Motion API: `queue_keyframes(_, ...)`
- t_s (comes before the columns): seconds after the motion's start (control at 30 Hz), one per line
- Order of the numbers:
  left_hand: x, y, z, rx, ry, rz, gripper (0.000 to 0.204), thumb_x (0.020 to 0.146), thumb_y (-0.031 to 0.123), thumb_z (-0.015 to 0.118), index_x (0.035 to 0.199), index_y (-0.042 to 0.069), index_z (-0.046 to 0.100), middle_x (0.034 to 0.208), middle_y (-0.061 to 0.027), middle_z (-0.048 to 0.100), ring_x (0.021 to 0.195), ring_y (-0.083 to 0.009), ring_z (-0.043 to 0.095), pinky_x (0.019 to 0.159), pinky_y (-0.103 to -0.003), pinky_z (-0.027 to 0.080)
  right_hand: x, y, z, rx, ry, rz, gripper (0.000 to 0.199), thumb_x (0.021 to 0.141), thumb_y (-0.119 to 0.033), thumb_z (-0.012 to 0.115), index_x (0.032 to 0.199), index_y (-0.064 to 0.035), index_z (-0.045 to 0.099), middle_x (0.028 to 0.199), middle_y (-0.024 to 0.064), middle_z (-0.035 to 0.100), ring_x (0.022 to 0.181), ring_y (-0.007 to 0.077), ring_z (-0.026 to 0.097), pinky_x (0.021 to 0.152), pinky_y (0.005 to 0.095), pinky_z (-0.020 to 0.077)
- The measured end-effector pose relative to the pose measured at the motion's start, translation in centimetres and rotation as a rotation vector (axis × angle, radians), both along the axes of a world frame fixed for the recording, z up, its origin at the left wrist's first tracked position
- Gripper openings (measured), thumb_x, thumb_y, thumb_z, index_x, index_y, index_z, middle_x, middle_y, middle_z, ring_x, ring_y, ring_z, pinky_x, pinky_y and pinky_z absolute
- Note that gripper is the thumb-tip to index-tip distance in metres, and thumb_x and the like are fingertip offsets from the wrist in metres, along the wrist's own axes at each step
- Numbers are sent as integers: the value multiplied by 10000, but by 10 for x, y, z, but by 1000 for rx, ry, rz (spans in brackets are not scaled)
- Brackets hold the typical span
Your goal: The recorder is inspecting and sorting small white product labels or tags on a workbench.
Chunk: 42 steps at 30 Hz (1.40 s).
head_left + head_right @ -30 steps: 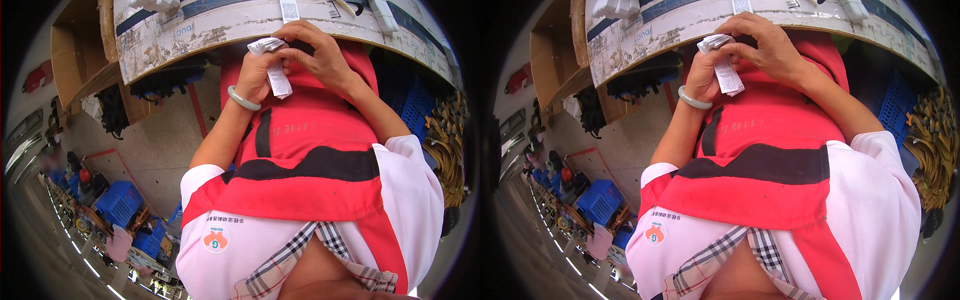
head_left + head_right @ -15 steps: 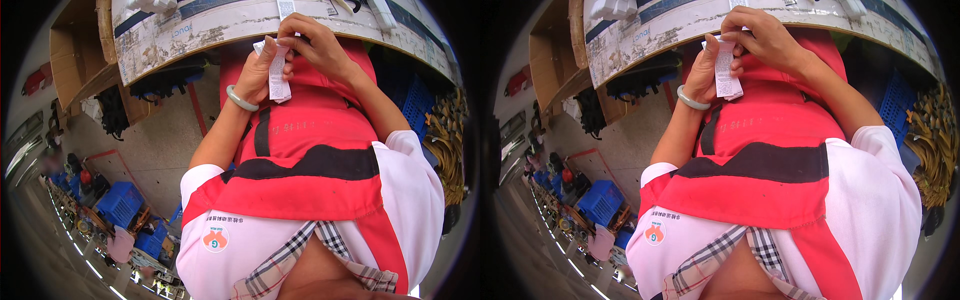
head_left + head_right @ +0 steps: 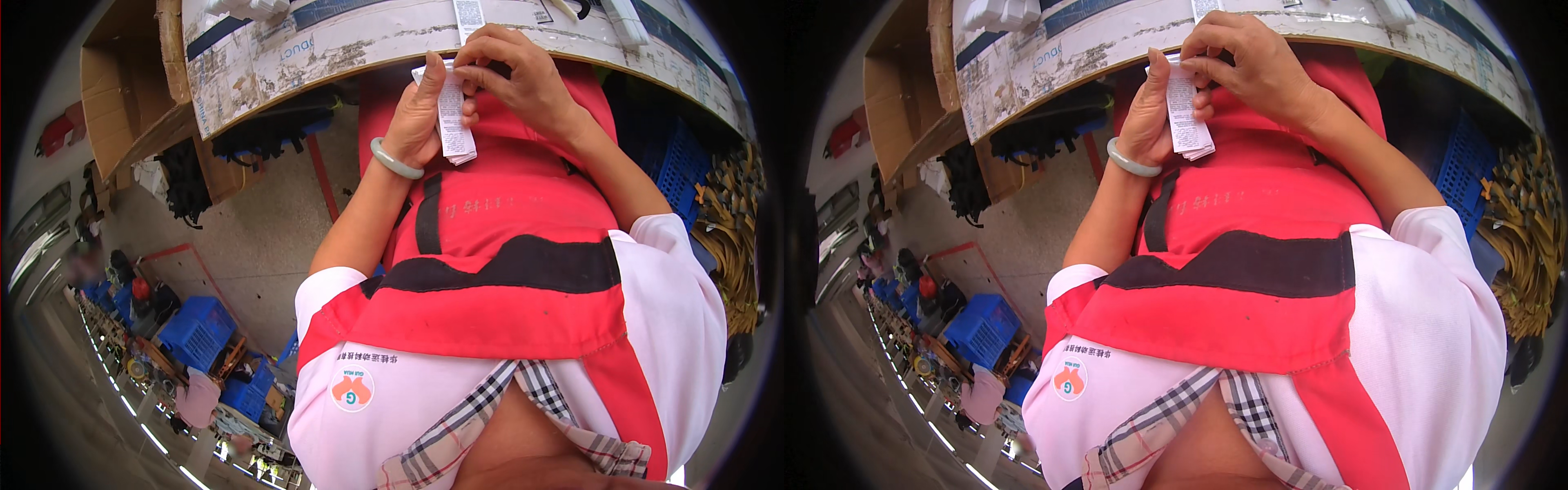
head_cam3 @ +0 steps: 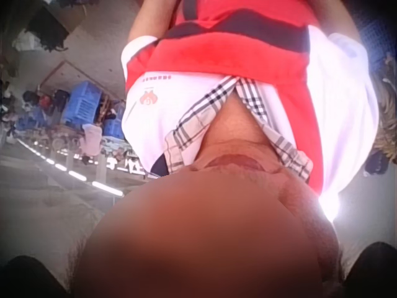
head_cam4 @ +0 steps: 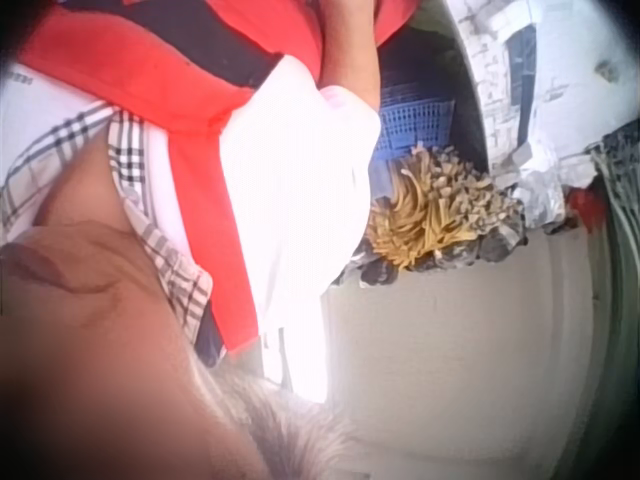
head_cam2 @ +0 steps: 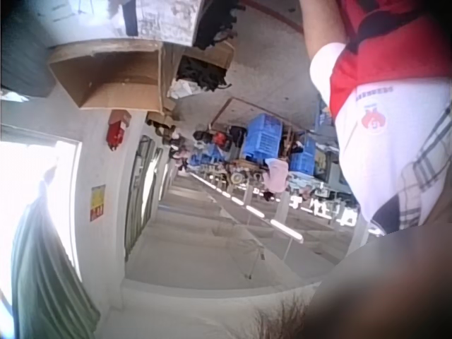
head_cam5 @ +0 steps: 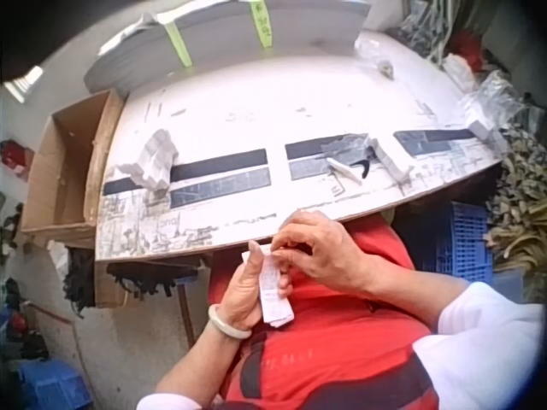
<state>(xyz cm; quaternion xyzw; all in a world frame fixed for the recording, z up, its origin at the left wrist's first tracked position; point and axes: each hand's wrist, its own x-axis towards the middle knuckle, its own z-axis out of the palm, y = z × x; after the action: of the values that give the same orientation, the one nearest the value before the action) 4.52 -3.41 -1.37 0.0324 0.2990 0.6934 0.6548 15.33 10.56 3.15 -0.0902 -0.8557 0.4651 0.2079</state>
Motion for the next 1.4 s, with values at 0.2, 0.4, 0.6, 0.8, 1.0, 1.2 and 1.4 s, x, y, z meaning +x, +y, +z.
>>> queue_keyframes(0.2,1,-1,0,-7,22,-2,569,877,587,584,1023,37,564,848,-52,577,679,-138,603,566,-275,520,2,5,-2,110,-8,33,87,840,-63,673,870,4,628,839,99,599,726,228,628,674,329,512)
queue_keyframes(0.4,3,-3,0,-14,60,-19,524,882,556,601,998,46,568,840,-49,584,666,-135,600,563,-275,517,3,8,2,103,-106,53,86,857,-59,681,911,-21,626,905,68,597,828,214,594,758,311,481)
queue_keyframes(0.6,5,-5,6,-64,114,-26,245,911,254,699,990,52,586,802,-39,582,627,-133,566,529,-272,465,2,7,-3,183,-40,51,118,880,-126,644,945,-29,644,883,115,614,818,293,610,749,381,484)
queue_keyframes(0.8,4,-7,2,-45,76,1,142,874,75,693,976,45,599,769,-33,584,629,-137,565,530,-277,462,2,-11,-2,204,-6,61,295,909,-161,611,1191,-74,623,1006,162,609,892,334,599,795,393,476)
queue_keyframes(1.0,4,-9,-6,1,13,-9,180,892,50,653,1057,31,584,852,-36,587,675,-122,532,548,-259,438,5,2,8,49,-107,195,323,898,-77,604,1220,-60,620,1083,155,624,961,322,613,841,387,494)
queue_keyframes(1.2,3,-7,0,-22,14,-89,238,842,-36,679,1048,38,587,810,-19,571,641,-117,522,544,-265,428,1,23,4,84,-90,279,320,851,-5,638,1171,-14,638,1102,140,636,1006,288,627,875,350,510)
queue_keyframes(1.4,7,-5,4,-5,29,-53,195,823,-39,695,979,25,599,774,-47,590,623,-137,567,529,-279,458,1,20,-4,-48,-203,294,261,871,-55,627,1125,1,653,1020,134,662,919,277,645,834,347,515)
